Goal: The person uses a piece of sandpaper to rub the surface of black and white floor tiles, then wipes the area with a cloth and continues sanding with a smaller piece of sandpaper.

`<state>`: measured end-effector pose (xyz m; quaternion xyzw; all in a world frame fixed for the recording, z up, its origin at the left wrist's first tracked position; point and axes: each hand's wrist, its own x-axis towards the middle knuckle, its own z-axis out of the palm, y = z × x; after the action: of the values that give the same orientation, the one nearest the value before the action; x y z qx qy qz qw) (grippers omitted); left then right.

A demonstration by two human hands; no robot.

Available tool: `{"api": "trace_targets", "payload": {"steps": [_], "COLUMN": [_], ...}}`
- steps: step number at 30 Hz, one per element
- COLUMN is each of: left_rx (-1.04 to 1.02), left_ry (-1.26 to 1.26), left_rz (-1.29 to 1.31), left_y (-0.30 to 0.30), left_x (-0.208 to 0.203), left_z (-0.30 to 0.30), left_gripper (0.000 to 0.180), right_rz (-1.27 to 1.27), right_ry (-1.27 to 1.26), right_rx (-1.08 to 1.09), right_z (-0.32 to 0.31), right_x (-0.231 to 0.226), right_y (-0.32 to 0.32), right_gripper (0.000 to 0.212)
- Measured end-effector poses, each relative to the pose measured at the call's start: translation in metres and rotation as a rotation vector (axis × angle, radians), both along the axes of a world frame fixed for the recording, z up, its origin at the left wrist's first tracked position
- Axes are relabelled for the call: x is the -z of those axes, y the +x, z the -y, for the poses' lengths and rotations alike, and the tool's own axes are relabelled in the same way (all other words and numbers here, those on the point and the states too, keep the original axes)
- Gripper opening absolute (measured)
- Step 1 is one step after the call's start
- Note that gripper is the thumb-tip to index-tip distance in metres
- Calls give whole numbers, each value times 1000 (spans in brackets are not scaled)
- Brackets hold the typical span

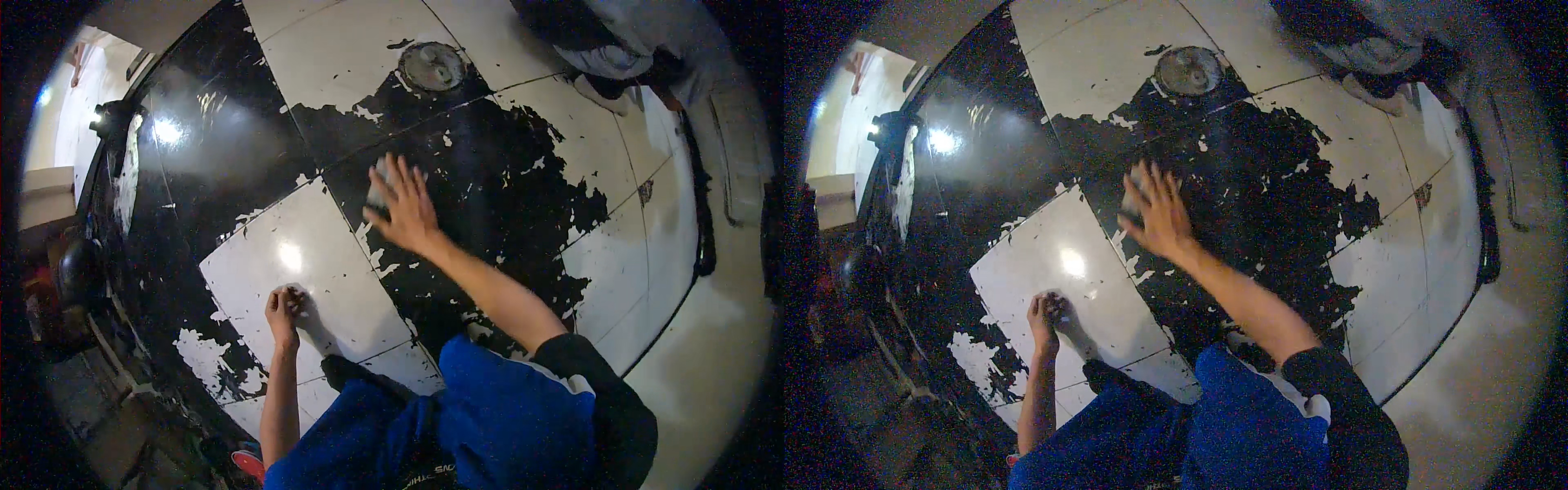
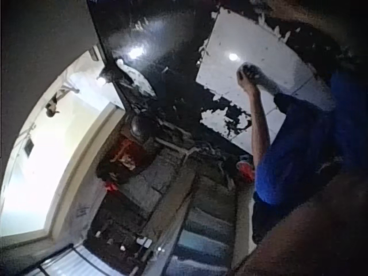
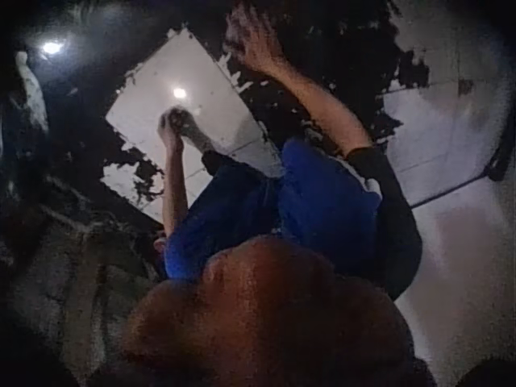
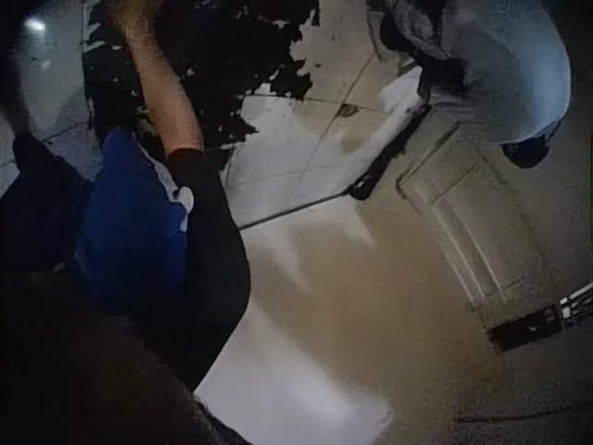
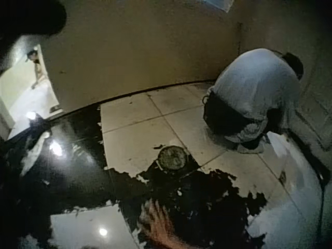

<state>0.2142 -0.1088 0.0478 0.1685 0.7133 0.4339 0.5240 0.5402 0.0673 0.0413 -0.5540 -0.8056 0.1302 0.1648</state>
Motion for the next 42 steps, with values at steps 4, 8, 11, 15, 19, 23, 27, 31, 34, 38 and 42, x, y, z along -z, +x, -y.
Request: {"api": "trace_targets", "payload": {"steps": [4, 8, 11, 15, 19, 23, 27, 31, 34, 38, 42], "left_rx": [25, 0, -21, -37, 23, -40, -10, -24, -32, -46, -34], "left_ry": [-5, -34, -56, -63, -103, -117, -137, -114, -154, -147, -176], "left_rz": [-27, -48, -25, 67, -25, -105, -68, -74, -85, -106, -94], "left_y": [-2, 8, 5, 0, -7, 1, -5, -3, -2, -7, -15], "left_x": [-1, 0, -2, -6, 1, -1, -1, 3, 5, 3, 9], "left_z": [5, -6, -5, -3, -8, -16, -11, -11, -19, -10, -6], "left_gripper": [17, 19, 18, 19, 20, 20, 23, 22, 21, 20, 21], "right_rz": [19, 154, 225, 283, 233, 13, -3, -65, 41, 175, 280], "right_ry": [-204, -244, -147, 30, 132, 72, 18, -176, -300, -113, 88], "right_rx": [-109, 57, 258, 451, 494, 264, -10, -184, -78, 219, 410], "right_z": [77, 103, 76, -16, -95, -104, -52, 19, 45, 13, -70], "right_x": [-18, -23, -9, 10, 20, 14, 13, 11, -7, 6, 32], "right_y": [22, 114, 169, 182, 131, 23, -64, -41, 40, 137, 180], "right_gripper": [79, 85, 88, 83, 81, 84, 83, 83, 83, 86, 82]}}
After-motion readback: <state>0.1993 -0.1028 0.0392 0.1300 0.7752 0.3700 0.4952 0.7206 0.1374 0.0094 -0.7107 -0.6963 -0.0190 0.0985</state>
